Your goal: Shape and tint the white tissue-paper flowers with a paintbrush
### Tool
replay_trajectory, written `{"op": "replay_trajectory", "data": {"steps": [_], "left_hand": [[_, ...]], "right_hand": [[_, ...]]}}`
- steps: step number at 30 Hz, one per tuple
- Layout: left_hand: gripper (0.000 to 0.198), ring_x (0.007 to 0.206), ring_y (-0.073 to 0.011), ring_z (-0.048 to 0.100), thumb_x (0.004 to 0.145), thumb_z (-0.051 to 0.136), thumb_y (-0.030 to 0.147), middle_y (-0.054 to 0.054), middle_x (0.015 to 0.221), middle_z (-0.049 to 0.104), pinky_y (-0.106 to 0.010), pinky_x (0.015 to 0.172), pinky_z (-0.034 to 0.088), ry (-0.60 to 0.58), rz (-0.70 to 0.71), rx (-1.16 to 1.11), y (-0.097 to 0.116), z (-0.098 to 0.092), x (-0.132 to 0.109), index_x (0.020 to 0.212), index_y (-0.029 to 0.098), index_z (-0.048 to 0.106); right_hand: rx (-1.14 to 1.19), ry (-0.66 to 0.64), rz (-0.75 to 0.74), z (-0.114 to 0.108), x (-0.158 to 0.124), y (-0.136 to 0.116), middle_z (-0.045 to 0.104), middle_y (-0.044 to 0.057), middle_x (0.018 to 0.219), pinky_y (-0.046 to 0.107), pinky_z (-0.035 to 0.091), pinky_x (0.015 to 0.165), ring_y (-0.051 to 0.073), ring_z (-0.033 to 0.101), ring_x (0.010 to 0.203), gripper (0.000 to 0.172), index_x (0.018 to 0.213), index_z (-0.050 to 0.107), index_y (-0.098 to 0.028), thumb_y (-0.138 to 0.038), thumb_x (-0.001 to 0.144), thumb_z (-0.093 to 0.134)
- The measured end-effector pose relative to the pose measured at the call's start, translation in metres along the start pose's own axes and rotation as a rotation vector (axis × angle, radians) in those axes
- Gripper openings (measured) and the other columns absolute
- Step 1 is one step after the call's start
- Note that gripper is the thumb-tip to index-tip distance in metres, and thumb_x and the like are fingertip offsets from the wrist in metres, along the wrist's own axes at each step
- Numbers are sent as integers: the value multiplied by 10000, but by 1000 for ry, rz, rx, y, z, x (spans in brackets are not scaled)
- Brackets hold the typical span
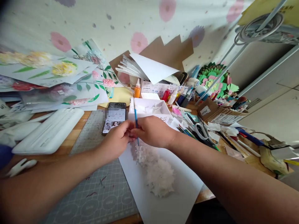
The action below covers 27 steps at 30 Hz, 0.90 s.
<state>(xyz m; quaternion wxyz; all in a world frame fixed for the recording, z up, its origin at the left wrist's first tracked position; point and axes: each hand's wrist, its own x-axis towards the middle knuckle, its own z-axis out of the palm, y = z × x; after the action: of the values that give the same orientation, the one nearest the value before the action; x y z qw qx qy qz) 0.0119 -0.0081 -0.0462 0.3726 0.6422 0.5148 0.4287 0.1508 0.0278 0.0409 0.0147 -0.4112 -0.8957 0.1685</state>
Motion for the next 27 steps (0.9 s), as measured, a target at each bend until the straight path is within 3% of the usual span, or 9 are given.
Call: {"op": "replay_trajectory", "data": {"steps": [9,20,27], "left_hand": [[163,735,-182,597,732,512,84,-30,768,628,-283,640,486,65,-33,-12,3,-1,3,831,201,567],[146,691,-157,581,720,519,103,-14,762,618,-262,598,467,89,-77,-60,-2,1,5,822,208,521],[298,638,-143,572,705,471,58,6,707,620,-261,565,463,104,-132,-80,-2,2,6,953,221,467]], "right_hand": [[-124,-90,-56,-3,10,-10,606,12,627,223,279,503,104,485,554,188,707,630,-162,-283,811,531],[-209,-148,-33,-7,15,-19,623,12,617,219,279,482,103,497,538,189,683,649,-164,-272,790,537],[-265,-167,-36,-3,13,-15,593,18,598,216,282,486,104,484,530,232,653,627,-156,-296,806,521]]}}
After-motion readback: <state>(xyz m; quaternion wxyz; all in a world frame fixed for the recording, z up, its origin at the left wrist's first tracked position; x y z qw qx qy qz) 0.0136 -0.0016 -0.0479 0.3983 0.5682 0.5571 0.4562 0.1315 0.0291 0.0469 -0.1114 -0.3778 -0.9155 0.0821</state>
